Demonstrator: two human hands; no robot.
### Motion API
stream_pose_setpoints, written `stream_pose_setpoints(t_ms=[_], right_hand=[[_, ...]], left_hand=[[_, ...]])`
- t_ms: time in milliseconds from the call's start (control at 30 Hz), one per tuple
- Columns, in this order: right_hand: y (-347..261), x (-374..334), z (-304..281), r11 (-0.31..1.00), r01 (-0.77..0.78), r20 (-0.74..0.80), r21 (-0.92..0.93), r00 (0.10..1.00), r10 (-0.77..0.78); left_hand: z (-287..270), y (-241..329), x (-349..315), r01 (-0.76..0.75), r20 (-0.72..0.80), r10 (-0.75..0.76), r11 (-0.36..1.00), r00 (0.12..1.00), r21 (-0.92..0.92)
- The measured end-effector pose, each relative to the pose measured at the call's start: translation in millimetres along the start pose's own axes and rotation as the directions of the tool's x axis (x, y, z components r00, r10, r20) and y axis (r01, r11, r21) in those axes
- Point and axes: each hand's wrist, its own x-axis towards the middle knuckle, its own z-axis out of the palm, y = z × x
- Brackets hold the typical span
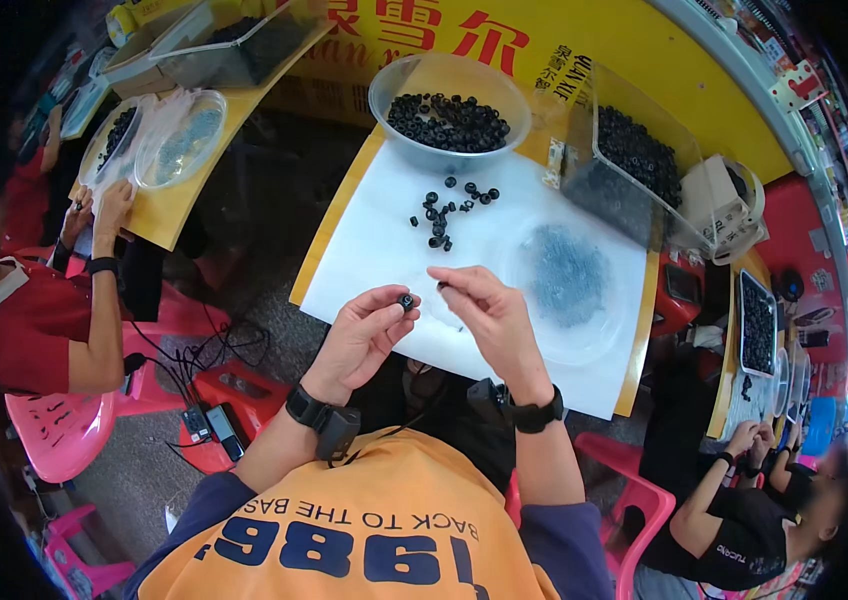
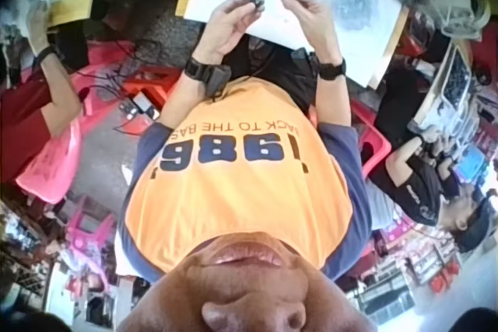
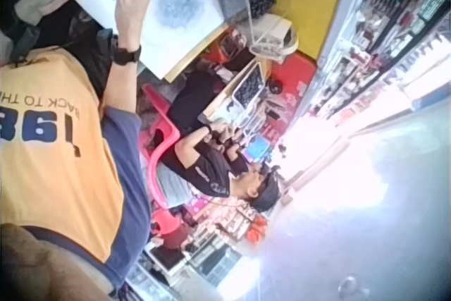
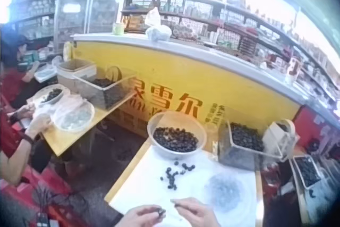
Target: Inspecting and sorting small black beads on a white surface in a workshop setting.
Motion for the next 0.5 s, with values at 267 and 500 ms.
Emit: stream_pose_setpoints(t_ms=[267,500], right_hand=[[-13.8,-24.4,2.1,0.964,-0.158,-0.016,0.216,0.986,0.165],[-13.1,-25.9,4.6,0.994,0.051,-0.066,-0.094,0.996,-0.057]], left_hand=[[7.3,2.3,-4.1,0.034,0.047,-0.035,0.999,0.998,0.036],[9.0,1.0,-5.6,0.016,0.085,-0.022,0.998,0.996,0.065]])
